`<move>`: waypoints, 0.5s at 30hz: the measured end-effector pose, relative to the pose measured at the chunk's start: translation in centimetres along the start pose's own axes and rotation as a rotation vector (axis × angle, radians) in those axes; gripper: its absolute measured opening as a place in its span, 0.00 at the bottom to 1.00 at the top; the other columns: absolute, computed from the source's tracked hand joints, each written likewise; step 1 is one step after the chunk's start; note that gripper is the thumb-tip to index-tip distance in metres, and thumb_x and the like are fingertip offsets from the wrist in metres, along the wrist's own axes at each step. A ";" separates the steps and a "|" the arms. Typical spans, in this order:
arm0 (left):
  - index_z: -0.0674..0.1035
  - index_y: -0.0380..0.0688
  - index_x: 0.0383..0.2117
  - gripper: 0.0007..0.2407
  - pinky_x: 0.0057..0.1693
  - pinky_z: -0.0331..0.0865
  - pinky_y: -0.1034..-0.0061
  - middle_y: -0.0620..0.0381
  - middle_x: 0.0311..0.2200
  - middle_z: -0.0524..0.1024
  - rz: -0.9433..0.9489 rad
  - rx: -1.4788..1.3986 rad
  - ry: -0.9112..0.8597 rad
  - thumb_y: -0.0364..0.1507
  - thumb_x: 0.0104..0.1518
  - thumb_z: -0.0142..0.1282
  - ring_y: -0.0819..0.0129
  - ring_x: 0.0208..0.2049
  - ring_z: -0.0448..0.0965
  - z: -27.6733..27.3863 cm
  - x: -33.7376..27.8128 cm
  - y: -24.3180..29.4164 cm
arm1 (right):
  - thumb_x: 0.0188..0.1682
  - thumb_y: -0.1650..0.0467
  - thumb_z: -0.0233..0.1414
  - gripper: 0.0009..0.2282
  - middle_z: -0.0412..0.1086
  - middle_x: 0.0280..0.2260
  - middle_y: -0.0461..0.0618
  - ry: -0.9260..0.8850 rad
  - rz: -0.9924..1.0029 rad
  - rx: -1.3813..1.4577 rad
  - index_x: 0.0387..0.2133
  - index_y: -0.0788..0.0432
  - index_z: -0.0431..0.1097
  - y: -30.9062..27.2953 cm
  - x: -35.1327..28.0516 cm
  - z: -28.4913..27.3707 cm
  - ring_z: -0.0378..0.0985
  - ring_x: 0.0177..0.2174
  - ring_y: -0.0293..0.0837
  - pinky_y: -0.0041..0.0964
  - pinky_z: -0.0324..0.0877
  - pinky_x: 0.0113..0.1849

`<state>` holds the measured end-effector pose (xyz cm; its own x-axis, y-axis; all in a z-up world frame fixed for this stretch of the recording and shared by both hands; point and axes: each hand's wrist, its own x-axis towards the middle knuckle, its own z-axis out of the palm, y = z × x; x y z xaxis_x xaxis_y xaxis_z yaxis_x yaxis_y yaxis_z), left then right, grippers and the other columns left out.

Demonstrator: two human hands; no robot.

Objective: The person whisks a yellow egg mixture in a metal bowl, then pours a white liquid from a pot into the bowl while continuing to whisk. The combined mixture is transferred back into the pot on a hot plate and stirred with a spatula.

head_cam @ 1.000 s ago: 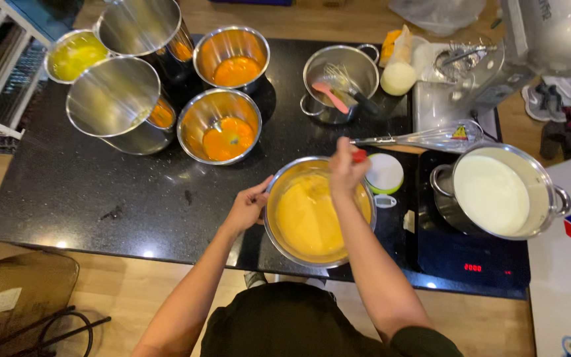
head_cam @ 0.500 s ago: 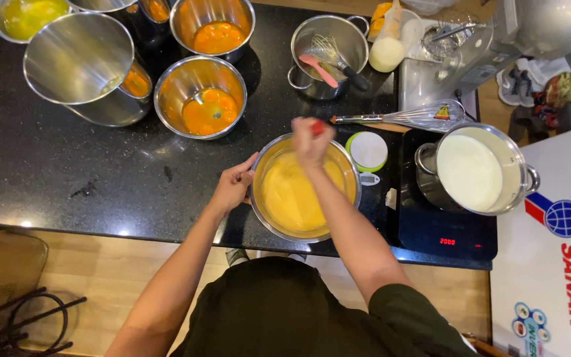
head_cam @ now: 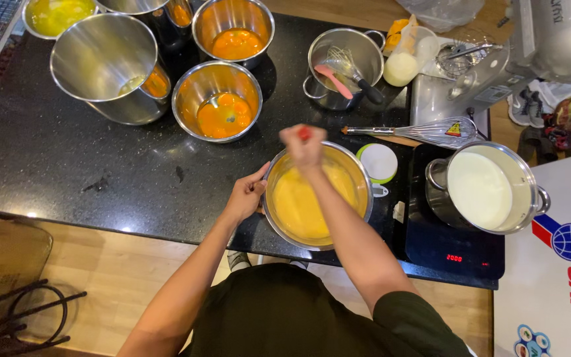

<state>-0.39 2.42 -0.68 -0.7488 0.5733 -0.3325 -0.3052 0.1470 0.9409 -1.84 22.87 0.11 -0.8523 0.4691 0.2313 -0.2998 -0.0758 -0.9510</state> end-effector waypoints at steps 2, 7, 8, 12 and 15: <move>0.69 0.55 0.66 0.21 0.25 0.71 0.82 0.66 0.21 0.73 -0.018 -0.023 -0.006 0.25 0.66 0.46 0.84 0.16 0.68 -0.2 0.2 -0.6 | 0.48 0.72 0.59 0.15 0.65 0.17 0.44 -0.144 -0.005 -0.235 0.13 0.60 0.63 0.6 -0.5 1.7 0.66 0.20 0.35 0.30 0.62 0.26; 0.70 0.54 0.68 0.20 0.28 0.69 0.85 0.69 0.23 0.72 0.086 0.018 0.008 0.25 0.68 0.48 0.85 0.19 0.67 -0.5 0.2 -1.5 | 0.47 0.72 0.56 0.07 0.72 0.23 0.42 0.161 -0.110 -0.155 0.19 0.58 0.69 -1.3 0.7 -1.8 0.73 0.24 0.33 0.29 0.69 0.29; 0.69 0.55 0.67 0.20 0.27 0.71 0.83 0.68 0.21 0.72 0.025 -0.023 0.014 0.26 0.67 0.47 0.84 0.17 0.69 -0.5 -0.1 -1.5 | 0.47 0.73 0.57 0.10 0.68 0.21 0.43 0.276 -0.117 -0.231 0.16 0.60 0.68 -2.1 0.9 -3.5 0.68 0.22 0.33 0.30 0.64 0.28; 0.69 0.56 0.65 0.20 0.25 0.72 0.82 0.69 0.18 0.67 -0.032 -0.121 0.027 0.26 0.66 0.47 0.83 0.15 0.68 0.1 -0.8 -0.8 | 0.48 0.73 0.56 0.11 0.67 0.19 0.43 0.504 -0.096 -0.249 0.16 0.61 0.67 -4.6 -0.5 -8.5 0.66 0.21 0.33 0.31 0.61 0.26; 0.70 0.56 0.65 0.20 0.25 0.71 0.81 0.68 0.18 0.68 -0.046 -0.070 0.015 0.26 0.66 0.47 0.83 0.15 0.66 0.3 -0.9 -0.4 | 0.49 0.72 0.57 0.15 0.64 0.16 0.46 0.510 -0.051 -0.365 0.15 0.62 0.63 -4.4 -1.2 -9.2 0.63 0.19 0.36 0.34 0.59 0.25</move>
